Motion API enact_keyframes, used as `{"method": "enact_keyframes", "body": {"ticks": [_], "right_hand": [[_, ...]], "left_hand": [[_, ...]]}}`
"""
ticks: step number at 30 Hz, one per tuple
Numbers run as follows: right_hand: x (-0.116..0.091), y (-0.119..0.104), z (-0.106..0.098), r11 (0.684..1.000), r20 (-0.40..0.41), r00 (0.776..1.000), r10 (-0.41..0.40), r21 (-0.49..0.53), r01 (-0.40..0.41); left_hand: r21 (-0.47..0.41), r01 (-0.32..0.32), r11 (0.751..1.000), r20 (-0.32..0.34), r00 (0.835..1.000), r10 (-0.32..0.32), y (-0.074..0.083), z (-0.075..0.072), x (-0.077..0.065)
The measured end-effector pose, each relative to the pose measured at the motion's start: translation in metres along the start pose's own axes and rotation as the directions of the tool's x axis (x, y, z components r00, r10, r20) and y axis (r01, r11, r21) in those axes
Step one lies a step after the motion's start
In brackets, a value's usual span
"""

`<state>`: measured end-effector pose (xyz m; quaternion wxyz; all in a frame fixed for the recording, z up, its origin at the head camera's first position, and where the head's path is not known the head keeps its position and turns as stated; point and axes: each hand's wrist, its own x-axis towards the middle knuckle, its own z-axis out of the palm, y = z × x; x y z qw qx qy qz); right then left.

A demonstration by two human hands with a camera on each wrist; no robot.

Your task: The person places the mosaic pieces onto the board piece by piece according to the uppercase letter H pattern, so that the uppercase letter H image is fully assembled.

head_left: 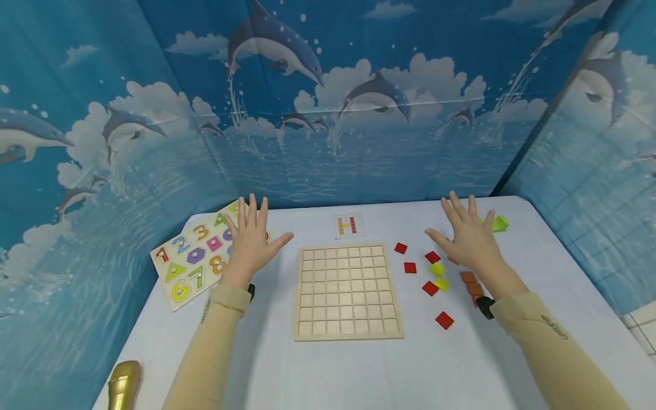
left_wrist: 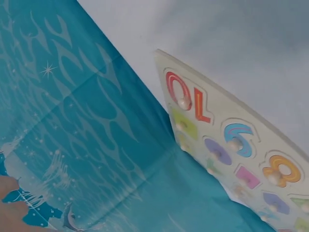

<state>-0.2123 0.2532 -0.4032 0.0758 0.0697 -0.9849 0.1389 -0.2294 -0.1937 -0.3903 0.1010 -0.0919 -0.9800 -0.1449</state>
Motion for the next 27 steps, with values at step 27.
{"method": "enact_keyframes", "body": {"ticks": [27], "right_hand": [[-0.023,0.025,0.042,0.962,0.125,0.986,0.106,0.239,-0.133]], "left_hand": [[-0.111,-0.046,0.993,0.056,0.997,0.052,-0.021,0.052,-0.031]]}}
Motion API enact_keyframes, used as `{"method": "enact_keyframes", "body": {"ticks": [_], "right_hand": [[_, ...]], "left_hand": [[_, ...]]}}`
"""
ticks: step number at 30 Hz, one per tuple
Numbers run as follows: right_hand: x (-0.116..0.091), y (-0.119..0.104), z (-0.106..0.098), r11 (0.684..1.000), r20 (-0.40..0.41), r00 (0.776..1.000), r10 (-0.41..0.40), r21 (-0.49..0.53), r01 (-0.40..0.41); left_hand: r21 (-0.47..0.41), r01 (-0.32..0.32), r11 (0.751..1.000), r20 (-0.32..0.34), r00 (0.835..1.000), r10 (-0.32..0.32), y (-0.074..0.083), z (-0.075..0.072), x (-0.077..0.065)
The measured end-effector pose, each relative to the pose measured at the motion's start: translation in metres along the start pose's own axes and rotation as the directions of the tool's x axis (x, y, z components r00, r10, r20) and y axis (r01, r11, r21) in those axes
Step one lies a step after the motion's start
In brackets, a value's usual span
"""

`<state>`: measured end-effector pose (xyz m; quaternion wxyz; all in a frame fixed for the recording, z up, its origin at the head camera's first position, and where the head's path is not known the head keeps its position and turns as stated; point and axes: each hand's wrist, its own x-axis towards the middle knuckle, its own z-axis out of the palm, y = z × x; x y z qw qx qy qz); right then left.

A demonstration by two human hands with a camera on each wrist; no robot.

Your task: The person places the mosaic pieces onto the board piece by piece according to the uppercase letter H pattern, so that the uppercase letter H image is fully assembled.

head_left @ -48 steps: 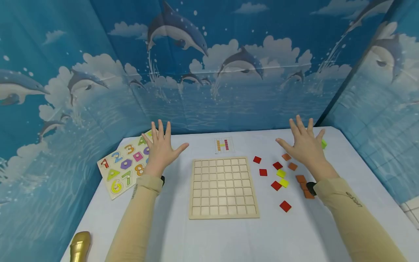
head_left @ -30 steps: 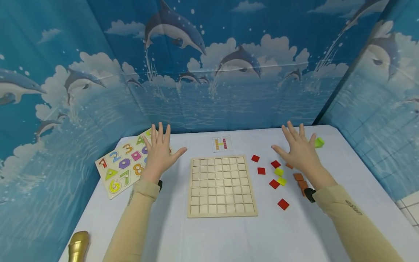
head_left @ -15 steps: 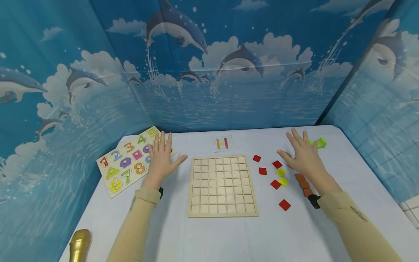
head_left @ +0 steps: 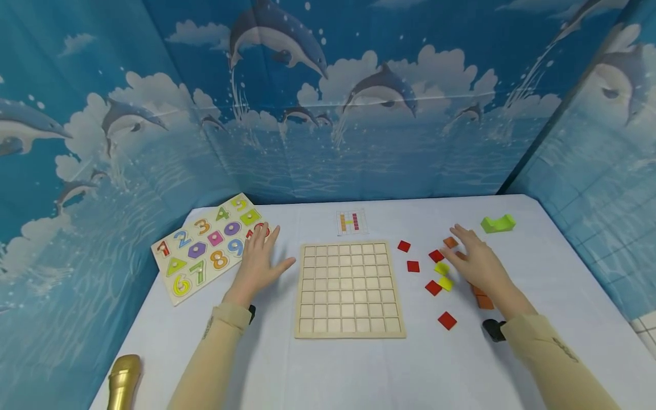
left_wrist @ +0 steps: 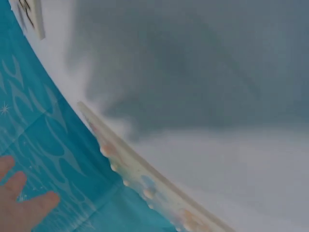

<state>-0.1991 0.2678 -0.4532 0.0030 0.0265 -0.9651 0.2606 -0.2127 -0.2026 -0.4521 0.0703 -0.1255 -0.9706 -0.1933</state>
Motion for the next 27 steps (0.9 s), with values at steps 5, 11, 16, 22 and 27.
{"method": "enact_keyframes", "body": {"ticks": [5,11,16,22,27], "right_hand": [[-0.004,0.010,0.001,0.994,0.037,0.995,0.097,0.037,-0.099],[-0.002,0.020,0.000,0.975,0.080,0.981,0.179,0.119,-0.187],[0.005,0.025,0.000,0.945,0.136,0.953,0.271,0.149,-0.290],[0.012,0.027,0.001,0.936,0.170,0.937,0.306,0.127,-0.329],[0.015,0.026,-0.001,0.931,0.193,0.928,0.319,0.116,-0.345]], "left_hand": [[-0.028,0.012,1.000,0.113,0.994,-0.009,-0.003,0.012,-0.009],[-0.025,0.045,0.999,0.250,0.968,-0.037,-0.002,0.022,-0.019],[-0.036,0.045,0.998,0.308,0.951,-0.032,-0.001,0.024,-0.026],[-0.020,0.014,1.000,0.361,0.933,-0.005,0.002,0.024,-0.032],[-0.043,0.003,0.999,0.374,0.927,0.013,0.001,0.025,-0.034]]}}
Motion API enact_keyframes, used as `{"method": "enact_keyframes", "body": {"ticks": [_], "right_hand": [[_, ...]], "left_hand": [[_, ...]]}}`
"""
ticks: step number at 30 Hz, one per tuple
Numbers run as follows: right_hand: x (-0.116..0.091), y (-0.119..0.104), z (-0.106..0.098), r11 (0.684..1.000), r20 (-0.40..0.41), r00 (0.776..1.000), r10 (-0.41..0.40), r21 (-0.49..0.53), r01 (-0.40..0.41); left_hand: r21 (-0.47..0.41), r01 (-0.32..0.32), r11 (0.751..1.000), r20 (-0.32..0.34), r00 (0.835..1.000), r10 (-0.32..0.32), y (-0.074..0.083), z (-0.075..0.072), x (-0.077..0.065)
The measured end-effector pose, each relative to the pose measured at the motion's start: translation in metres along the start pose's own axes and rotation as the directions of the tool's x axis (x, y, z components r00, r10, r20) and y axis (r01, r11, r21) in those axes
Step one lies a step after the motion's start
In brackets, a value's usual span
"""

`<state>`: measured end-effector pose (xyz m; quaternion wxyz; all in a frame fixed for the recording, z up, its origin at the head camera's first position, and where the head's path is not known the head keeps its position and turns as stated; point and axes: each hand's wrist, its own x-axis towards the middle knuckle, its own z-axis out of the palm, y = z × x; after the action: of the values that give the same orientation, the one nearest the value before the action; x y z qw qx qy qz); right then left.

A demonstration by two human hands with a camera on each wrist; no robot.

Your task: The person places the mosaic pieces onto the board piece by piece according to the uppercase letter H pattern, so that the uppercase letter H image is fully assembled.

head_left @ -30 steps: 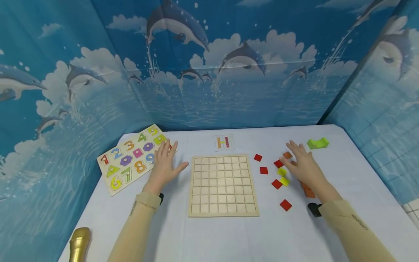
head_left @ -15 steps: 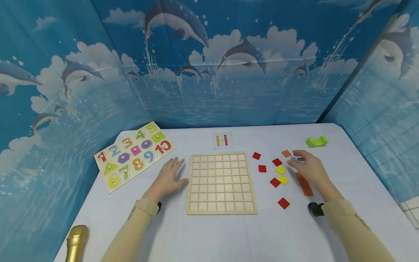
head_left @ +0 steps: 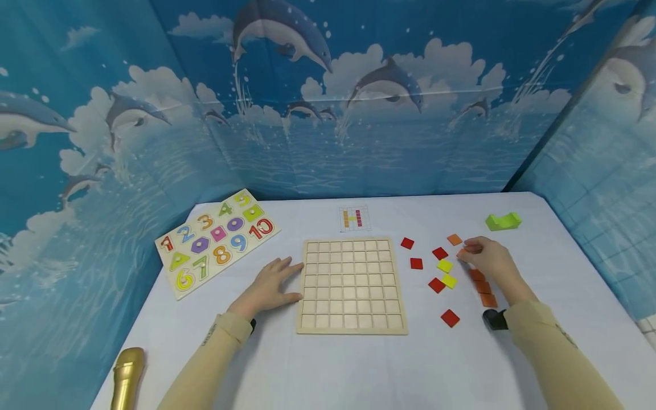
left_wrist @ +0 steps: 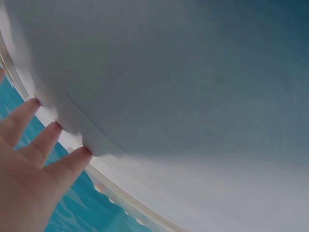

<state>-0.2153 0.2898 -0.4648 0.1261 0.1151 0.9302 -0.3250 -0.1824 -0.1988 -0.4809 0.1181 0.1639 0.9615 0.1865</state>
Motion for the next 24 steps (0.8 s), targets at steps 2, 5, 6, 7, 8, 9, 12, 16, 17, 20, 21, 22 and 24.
{"method": "enact_keyframes", "body": {"ticks": [2,5,6,7,8,9,12,16,17,20,21,22,24], "right_hand": [[0.000,0.000,-0.002,1.000,0.008,1.000,0.012,0.005,-0.012],[0.002,0.000,-0.003,0.999,0.011,0.999,0.030,0.014,-0.030],[0.002,-0.001,-0.003,0.999,0.010,0.999,0.036,0.018,-0.036],[0.003,-0.001,-0.003,0.999,0.008,0.999,0.042,0.022,-0.042],[0.004,-0.001,-0.003,0.998,0.007,0.999,0.050,0.027,-0.050],[0.004,-0.001,-0.002,0.998,0.006,0.998,0.058,0.034,-0.058],[0.007,0.000,-0.001,0.995,0.006,0.996,0.086,0.053,-0.086],[0.012,-0.001,0.001,0.993,0.011,0.994,0.106,0.060,-0.106],[0.013,-0.002,0.001,0.992,0.014,0.994,0.109,0.060,-0.109],[0.015,-0.003,0.000,0.992,0.030,0.993,0.111,0.055,-0.113],[0.016,-0.003,-0.001,0.992,0.038,0.993,0.112,0.058,-0.114],[0.016,-0.003,-0.001,0.991,0.046,0.992,0.117,0.062,-0.120],[0.015,-0.004,-0.002,0.989,0.060,0.991,0.122,0.077,-0.126]], "left_hand": [[-0.010,-0.006,1.000,0.008,1.000,0.006,0.000,0.001,0.001],[-0.020,-0.017,1.000,0.023,1.000,0.017,0.000,0.001,0.002],[-0.026,-0.018,1.000,0.029,0.999,0.019,0.001,0.001,0.002],[-0.029,-0.019,0.999,0.034,0.999,0.020,0.002,0.000,0.002],[-0.028,-0.019,0.999,0.039,0.999,0.020,0.002,0.000,0.002],[-0.030,-0.018,0.999,0.043,0.999,0.020,0.003,0.000,0.002],[-0.028,-0.016,0.999,0.044,0.999,0.017,0.003,0.000,0.002],[-0.033,-0.006,0.999,0.047,0.999,0.007,0.002,0.002,0.002],[-0.037,-0.004,0.999,0.047,0.999,0.006,0.001,0.002,0.002],[-0.036,0.005,0.999,0.054,0.999,-0.003,0.000,0.003,0.002],[-0.038,0.003,0.999,0.053,0.999,-0.001,0.000,0.003,0.001],[-0.039,0.003,0.999,0.053,0.999,-0.001,-0.001,0.004,0.001],[-0.037,0.001,0.999,0.055,0.998,0.001,-0.001,0.004,0.002]]}}
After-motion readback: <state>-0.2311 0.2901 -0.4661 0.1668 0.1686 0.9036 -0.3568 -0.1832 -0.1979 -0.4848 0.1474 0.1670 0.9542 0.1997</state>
